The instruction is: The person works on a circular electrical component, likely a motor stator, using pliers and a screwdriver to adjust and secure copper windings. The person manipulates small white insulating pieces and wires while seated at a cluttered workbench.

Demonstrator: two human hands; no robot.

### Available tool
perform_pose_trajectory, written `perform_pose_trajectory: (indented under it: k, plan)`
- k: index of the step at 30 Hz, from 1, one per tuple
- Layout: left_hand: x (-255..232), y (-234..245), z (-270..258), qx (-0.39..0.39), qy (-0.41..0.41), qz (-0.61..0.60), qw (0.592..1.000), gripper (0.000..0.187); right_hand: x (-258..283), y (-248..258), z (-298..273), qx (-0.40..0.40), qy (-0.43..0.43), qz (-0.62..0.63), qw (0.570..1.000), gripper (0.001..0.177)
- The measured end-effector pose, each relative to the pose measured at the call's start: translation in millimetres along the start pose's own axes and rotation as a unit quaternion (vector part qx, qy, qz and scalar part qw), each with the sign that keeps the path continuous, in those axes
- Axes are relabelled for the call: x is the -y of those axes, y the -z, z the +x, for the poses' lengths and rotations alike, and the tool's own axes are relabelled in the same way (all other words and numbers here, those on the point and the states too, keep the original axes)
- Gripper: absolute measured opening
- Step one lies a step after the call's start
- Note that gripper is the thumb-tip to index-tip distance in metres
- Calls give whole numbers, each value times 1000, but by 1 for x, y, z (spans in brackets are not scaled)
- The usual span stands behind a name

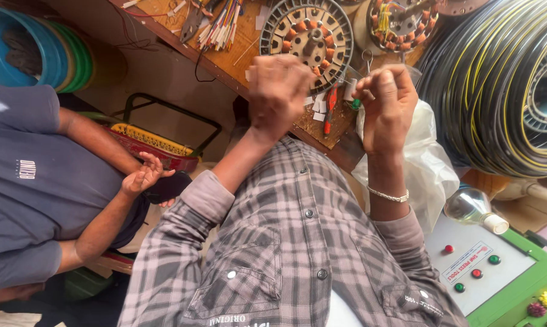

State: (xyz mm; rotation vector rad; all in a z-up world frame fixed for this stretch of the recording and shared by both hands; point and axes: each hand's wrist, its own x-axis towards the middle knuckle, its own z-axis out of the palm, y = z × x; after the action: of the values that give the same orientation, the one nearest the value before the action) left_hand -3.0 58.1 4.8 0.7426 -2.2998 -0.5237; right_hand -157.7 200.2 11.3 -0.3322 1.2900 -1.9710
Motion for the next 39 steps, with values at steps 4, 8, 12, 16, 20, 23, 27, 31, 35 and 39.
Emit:
perform_pose_trajectory:
  k: [4,8,12,16,20,23,27,31,35,39]
  plan:
    - [21,0,-5,-34,202,-127,970,6,1,-5,-6,-37,52,-192,979,11]
    - [26,6,-12,-53,362,-228,902,7,5,-10,-9,-39,57,-266,962,10]
    - [4,36,-26,-90,147,-37,984,16,8,-14,-11,-13,61,-299,952,9]
    - [-17,56,-27,-35,40,-4,999,20,6,-17,-12,14,48,-328,944,7]
    - [-30,46,-10,-11,-56,35,998,34,6,-21,-11,34,12,-330,943,11]
    - [-28,33,7,-5,-83,25,996,32,8,-21,-11,51,-4,-323,945,12]
    - [-17,20,10,5,-39,-25,999,20,6,-11,-13,41,-23,-254,966,8]
    - [1,13,1,97,134,-238,957,12,1,7,-8,7,-11,-33,999,4]
    - [1,19,-4,102,41,-205,973,32,7,18,-5,-47,-80,180,979,8]
    - [-7,3,1,61,-57,-48,995,43,13,14,-7,-57,-149,237,958,11]
